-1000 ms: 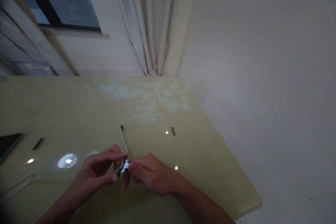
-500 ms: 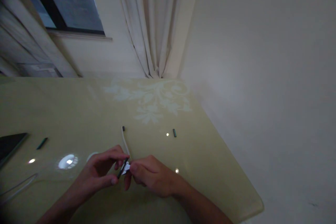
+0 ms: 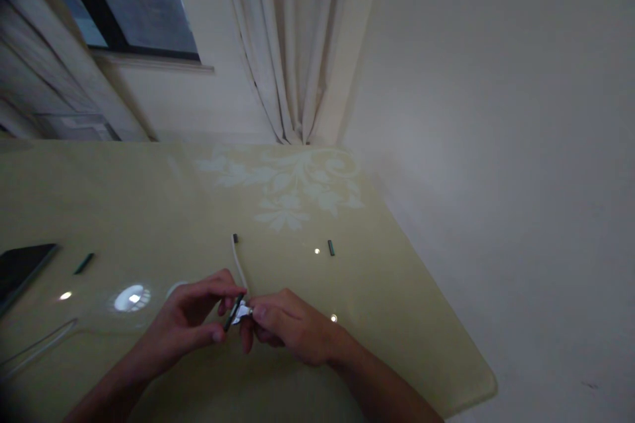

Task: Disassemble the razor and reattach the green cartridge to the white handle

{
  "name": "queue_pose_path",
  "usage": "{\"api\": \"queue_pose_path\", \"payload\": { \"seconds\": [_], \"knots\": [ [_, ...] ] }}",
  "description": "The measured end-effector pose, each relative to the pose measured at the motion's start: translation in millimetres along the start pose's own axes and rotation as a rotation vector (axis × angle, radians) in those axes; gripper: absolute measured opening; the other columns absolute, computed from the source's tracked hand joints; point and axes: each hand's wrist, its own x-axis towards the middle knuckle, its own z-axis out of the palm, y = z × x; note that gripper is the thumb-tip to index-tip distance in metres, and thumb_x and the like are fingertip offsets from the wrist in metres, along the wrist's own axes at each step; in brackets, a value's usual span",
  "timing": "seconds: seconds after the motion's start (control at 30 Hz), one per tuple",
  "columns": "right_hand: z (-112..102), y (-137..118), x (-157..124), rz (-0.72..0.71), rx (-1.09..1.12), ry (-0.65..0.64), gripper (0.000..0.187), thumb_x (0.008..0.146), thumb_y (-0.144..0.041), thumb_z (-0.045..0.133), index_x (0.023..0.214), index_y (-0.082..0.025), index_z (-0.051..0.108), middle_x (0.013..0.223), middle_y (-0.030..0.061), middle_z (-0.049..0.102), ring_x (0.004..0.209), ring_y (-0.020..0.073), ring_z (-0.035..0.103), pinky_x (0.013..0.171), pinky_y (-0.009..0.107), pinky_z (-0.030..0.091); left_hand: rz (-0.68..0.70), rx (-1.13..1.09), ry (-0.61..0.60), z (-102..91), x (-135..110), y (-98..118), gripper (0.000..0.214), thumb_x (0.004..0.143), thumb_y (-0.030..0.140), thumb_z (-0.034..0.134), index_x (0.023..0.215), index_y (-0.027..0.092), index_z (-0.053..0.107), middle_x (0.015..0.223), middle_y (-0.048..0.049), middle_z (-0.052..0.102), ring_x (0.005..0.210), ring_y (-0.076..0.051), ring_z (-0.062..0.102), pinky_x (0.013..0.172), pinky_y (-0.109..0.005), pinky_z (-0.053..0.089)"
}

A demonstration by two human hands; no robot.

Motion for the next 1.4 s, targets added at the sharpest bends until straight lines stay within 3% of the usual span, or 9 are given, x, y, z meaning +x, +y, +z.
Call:
{"api": "queue_pose_path", "payload": {
  "seconds": [0.23, 0.57, 0.93, 1.4],
  "knots": [
    [-0.8, -3.0, -0.9, -0.004, -0.105, 0.008, 0.061, 0.111, -0.064, 0.043, 0.083, -0.014, 0.064, 0.065, -0.0039, 0.043, 0.058, 0.0108, 0.039, 0.057, 0.025, 0.031, -0.001, 0.001, 0.007, 0.1, -0.3, 0.8, 0.042, 0.079, 0.043, 0.096, 0.117, 0.026, 0.088, 0.084, -0.0045, 0.068, 0.08, -0.019, 0.061, 0.074, -0.031, 0.047],
    [-2.0, -3.1, -1.7, 0.02, -0.147, -0.002, 0.062, 0.112, -0.067, 0.039, 0.084, -0.016, 0.061, 0.067, -0.004, 0.043, 0.06, 0.0111, 0.038, 0.059, 0.025, 0.031, 0.032, 0.005, 0.018, 1.9, 0.1, -0.6, 0.041, 0.079, 0.041, 0.097, 0.117, 0.028, 0.088, 0.081, -0.0033, 0.069, 0.078, -0.018, 0.061, 0.073, -0.029, 0.047],
    [0.8, -8.2, 0.0, -0.047, -0.293, 0.023, 0.057, 0.113, -0.066, 0.032, 0.083, -0.021, 0.05, 0.073, -0.0032, 0.044, 0.067, 0.014, 0.04, 0.066, 0.029, 0.035, 0.024, 0.004, 0.077, 5.4, -1.1, -4.5, 0.042, 0.074, 0.043, 0.099, 0.111, 0.026, 0.09, 0.078, -0.0038, 0.068, 0.076, -0.018, 0.062, 0.071, -0.03, 0.049],
    [-5.3, -6.1, 0.6, 0.005, -0.176, 0.001, 0.06, 0.109, -0.071, 0.041, 0.077, -0.021, 0.047, 0.068, -0.0043, 0.041, 0.063, 0.0129, 0.035, 0.062, 0.029, 0.03, -0.017, -0.02, 0.059, 7.4, 0.6, 1.4, 0.038, 0.076, 0.039, 0.098, 0.11, 0.025, 0.089, 0.078, -0.0038, 0.07, 0.074, -0.017, 0.061, 0.069, -0.029, 0.048]
  ]
}}
